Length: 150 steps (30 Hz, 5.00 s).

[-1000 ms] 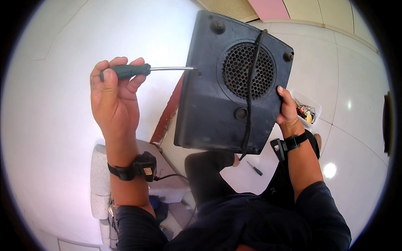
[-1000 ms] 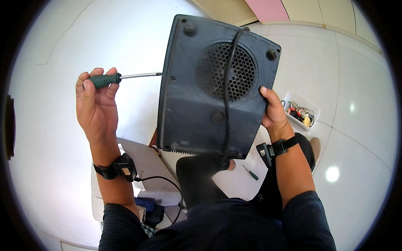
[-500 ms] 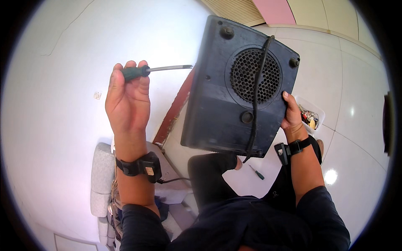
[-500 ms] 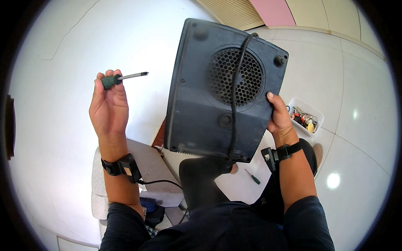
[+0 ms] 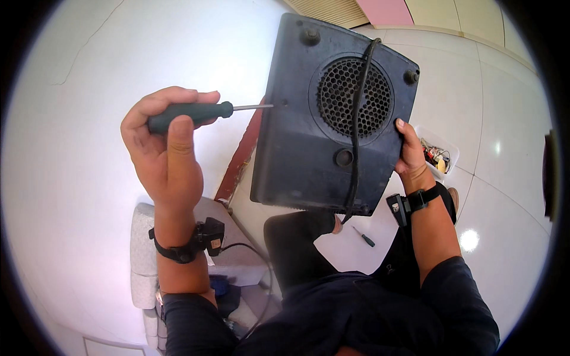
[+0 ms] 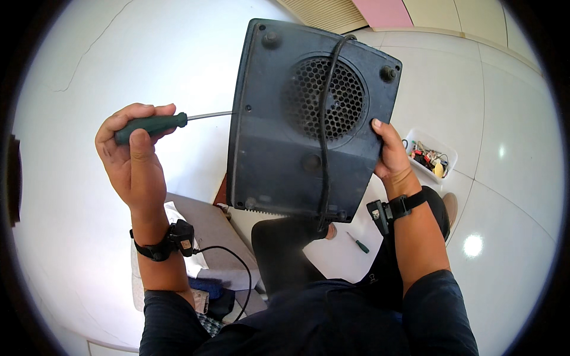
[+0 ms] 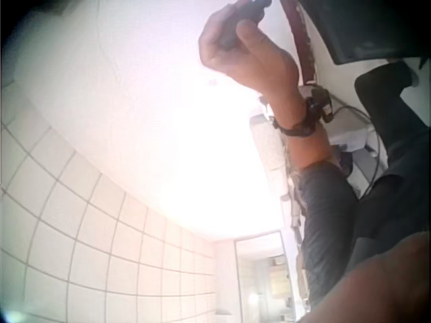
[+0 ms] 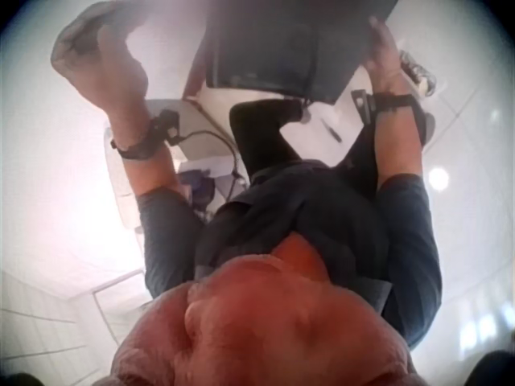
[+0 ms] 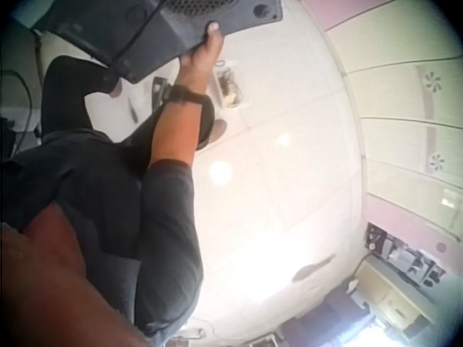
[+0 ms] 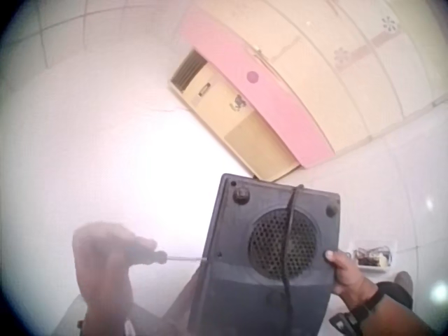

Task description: The person unscrews several screws from the back panel of a black induction cooker using a screwdriver and places the screws into a nearby plastic container.

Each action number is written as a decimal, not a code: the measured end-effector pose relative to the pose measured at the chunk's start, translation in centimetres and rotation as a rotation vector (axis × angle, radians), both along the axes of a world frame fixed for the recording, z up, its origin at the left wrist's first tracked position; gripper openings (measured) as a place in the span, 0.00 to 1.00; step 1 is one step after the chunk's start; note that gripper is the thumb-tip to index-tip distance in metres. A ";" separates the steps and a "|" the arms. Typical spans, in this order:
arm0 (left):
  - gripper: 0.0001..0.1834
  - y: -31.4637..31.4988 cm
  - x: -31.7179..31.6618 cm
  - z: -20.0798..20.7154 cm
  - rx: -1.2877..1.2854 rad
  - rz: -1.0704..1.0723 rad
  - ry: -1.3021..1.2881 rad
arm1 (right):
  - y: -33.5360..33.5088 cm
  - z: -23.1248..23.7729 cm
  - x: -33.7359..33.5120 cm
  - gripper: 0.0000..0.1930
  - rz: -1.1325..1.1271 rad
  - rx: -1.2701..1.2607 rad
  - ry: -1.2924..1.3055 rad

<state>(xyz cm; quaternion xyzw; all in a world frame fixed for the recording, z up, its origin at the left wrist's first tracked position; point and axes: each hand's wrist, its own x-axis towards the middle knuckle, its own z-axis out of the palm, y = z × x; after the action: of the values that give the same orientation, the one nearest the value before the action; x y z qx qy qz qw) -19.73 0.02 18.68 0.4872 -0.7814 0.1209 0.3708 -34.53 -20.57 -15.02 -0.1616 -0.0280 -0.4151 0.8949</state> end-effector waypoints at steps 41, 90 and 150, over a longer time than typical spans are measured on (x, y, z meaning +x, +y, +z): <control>0.21 -4.2 -3.5 -3.0 0.060 0.077 -0.719 | -0.1 0.4 -0.8 0.22 -0.006 -0.036 0.015; 0.09 7.2 29.2 -71.7 1.358 1.020 1.032 | -5.8 -4.3 -5.0 0.28 -0.565 0.193 1.381; 0.23 5.2 5.3 -16.3 -0.110 0.534 0.688 | -4.5 -0.2 0.1 0.30 0.151 -0.233 0.554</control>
<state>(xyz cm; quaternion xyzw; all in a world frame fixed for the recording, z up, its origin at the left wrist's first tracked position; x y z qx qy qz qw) -14.46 5.26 2.43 0.6633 -0.4517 0.0848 0.5906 -34.47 -25.03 -15.26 -0.3675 0.1579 -0.2817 0.8721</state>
